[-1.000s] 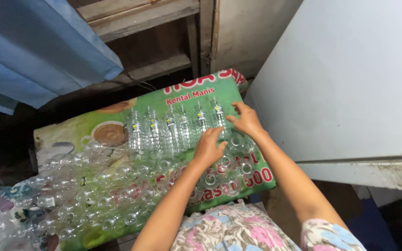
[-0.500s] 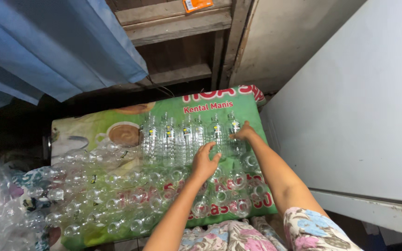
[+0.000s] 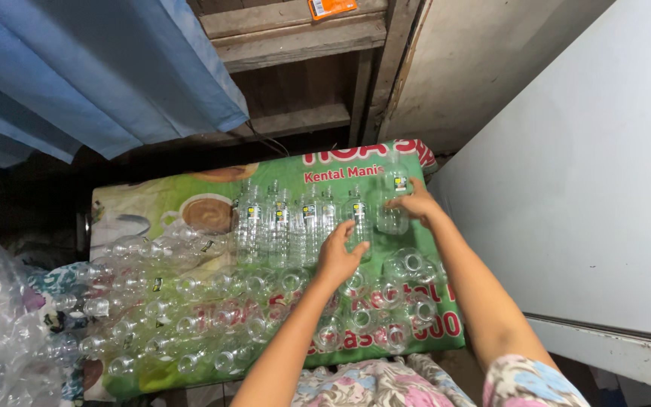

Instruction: The person applies small printed labels to clear plastic bottles arranged on a table. They peel labels from a sheet and affix them to the bottles one by one, then move the labeled bottles to a separate area.

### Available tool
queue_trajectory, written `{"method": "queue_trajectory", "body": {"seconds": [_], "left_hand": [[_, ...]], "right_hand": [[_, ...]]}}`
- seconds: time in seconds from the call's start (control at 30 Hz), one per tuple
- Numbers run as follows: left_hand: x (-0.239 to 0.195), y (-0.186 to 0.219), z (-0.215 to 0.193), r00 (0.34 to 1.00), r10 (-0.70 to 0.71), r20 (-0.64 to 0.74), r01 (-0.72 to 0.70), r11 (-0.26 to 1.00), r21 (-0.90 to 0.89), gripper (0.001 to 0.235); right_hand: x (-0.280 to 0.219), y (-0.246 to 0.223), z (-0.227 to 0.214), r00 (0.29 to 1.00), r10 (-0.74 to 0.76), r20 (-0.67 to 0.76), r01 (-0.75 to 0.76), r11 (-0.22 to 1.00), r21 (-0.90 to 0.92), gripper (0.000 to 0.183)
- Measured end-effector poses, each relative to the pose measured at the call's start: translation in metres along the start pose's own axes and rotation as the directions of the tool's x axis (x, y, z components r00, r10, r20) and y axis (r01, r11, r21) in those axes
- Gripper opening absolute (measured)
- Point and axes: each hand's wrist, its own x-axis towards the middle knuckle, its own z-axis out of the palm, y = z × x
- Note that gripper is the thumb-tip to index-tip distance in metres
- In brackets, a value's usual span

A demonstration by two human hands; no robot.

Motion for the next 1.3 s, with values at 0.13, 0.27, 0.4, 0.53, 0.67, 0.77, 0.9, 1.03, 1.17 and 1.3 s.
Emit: {"method": "queue_trajectory", "body": {"seconds": [0.13, 0.27, 0.4, 0.53, 0.67, 0.77, 0.9, 1.03, 1.17, 1.3], "left_hand": [[0.006, 0.036, -0.005, 0.996, 0.088, 0.012, -0.088, 0.996, -0.024, 0.107], [0.004, 0.071, -0.009, 0.987, 0.156, -0.024, -0.157, 0.985, -0.077, 0.115], [0.003, 0.087, -0.013, 0.993, 0.094, 0.065, -0.084, 0.986, -0.142, 0.103], [0.002, 0.083, -0.022, 0.96, 0.277, 0.043, -0.275, 0.961, -0.042, 0.101], [0.0, 0.083, -0.02, 0.949, 0.294, 0.111, -0.296, 0.955, 0.001, 0.101], [0.003, 0.083, -0.016, 0.958, 0.242, 0.157, -0.254, 0.965, 0.06, 0.109], [0.003, 0.069, -0.015, 0.965, 0.247, 0.084, -0.256, 0.957, 0.136, 0.104], [0.001, 0.047, -0.022, 0.989, 0.141, 0.044, -0.146, 0.976, 0.163, 0.093], [-0.004, 0.031, -0.03, 0.993, 0.116, -0.019, -0.111, 0.982, 0.156, 0.086], [-0.006, 0.021, -0.035, 0.993, 0.104, -0.059, -0.093, 0.983, 0.16, 0.083]], "right_hand": [[-0.081, -0.033, -0.01, 0.907, -0.366, 0.21, 0.357, 0.931, 0.08, 0.116], [-0.144, -0.057, -0.005, 0.761, -0.542, 0.357, 0.494, 0.841, 0.222, 0.107], [-0.193, -0.081, -0.009, 0.651, -0.702, 0.289, 0.714, 0.695, 0.079, 0.11], [-0.234, -0.103, -0.026, 0.52, -0.846, 0.115, 0.852, 0.503, -0.147, 0.091], [-0.258, -0.113, -0.028, 0.459, -0.884, 0.093, 0.812, 0.374, -0.449, 0.054], [-0.256, -0.11, -0.026, 0.467, -0.88, 0.083, 0.785, 0.37, -0.496, 0.047], [-0.227, -0.091, -0.031, 0.489, -0.872, -0.007, 0.709, 0.402, -0.58, 0.046], [-0.187, -0.058, -0.033, 0.519, -0.852, -0.064, 0.614, 0.424, -0.665, 0.046], [-0.155, -0.024, -0.033, 0.555, -0.826, -0.099, 0.552, 0.455, -0.699, 0.045], [-0.135, 0.0, -0.031, 0.585, -0.805, -0.101, 0.519, 0.467, -0.716, 0.046]]}}
